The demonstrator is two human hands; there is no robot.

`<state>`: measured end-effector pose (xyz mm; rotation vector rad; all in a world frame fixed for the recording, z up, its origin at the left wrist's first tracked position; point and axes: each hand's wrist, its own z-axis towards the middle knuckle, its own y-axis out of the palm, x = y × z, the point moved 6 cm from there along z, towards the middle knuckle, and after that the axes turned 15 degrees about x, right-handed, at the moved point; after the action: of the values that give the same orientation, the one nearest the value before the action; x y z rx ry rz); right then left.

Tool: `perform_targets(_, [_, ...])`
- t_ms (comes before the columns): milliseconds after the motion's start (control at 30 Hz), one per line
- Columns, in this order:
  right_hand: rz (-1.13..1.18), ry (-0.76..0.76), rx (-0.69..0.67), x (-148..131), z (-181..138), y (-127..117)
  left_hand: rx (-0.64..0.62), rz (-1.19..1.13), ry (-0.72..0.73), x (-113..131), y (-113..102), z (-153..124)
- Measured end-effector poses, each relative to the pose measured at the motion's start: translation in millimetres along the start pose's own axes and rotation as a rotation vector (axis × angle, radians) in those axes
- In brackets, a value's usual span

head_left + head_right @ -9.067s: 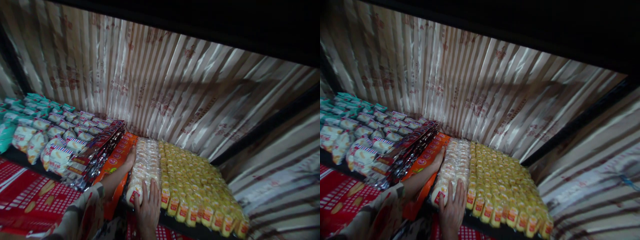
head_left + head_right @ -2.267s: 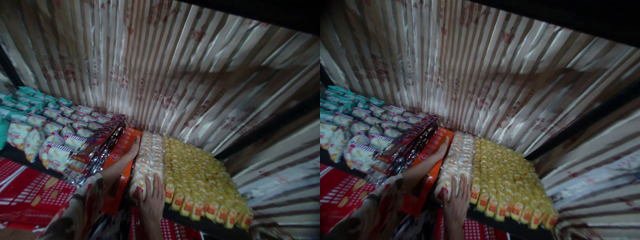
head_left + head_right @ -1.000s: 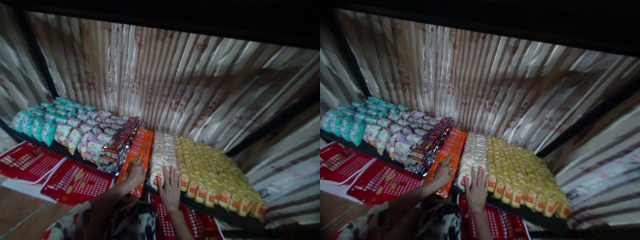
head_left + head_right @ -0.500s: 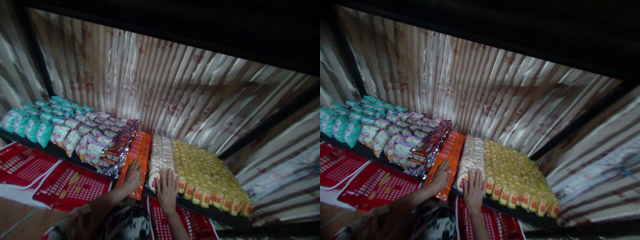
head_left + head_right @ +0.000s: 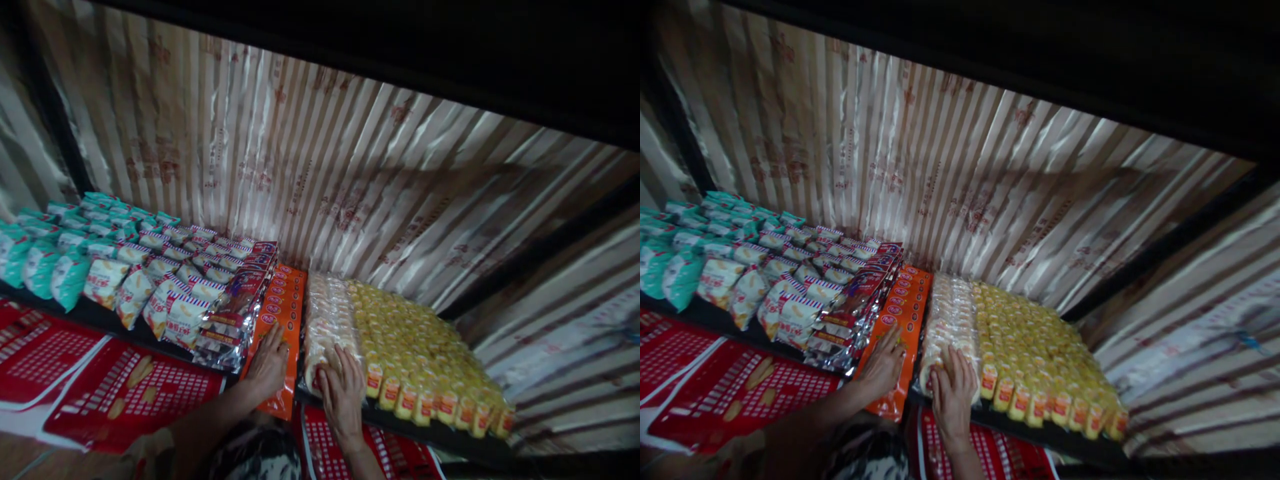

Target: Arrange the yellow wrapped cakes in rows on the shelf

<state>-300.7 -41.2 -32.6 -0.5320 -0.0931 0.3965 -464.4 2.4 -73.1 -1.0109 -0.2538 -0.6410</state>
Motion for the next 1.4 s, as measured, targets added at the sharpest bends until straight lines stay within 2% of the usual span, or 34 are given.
perform_targets(100, [0.068, 0.003, -0.088, -14, 27, 22, 0.029, 0.033, -0.007, -4, -3, 1])
perform_targets(167, [0.103, 0.004, -0.211, -27, 46, 54, 0.024, 0.062, -0.016, -7, -4, 1])
perform_targets(267, [0.057, 0.089, -0.348, -38, 70, 112, 0.035, 0.091, 0.011, -10, -3, -2])
perform_targets(400, [0.009, 0.199, -0.614, -45, 78, 186, 0.089, 0.103, 0.063, -13, 2, -8])
perform_targets(533, [-0.045, 0.329, -0.665, -43, 76, 222, 0.095, 0.137, 0.055, -16, 11, -11])
perform_targets(667, [-0.069, 0.360, -0.657, -42, 73, 231, 0.086, 0.140, 0.034, -16, 17, -10])
perform_targets(933, [-0.035, 0.345, -0.628, -38, 70, 228, -0.005, 0.134, 0.028, -15, 25, -10])
perform_targets(1233, [-0.066, 0.365, -0.636, -35, 69, 226, 0.090, 0.212, 0.107, -16, 31, -16])
perform_targets(1400, [-0.093, 0.377, -0.620, -32, 67, 226, 0.142, 0.239, 0.162, -12, 25, -13])
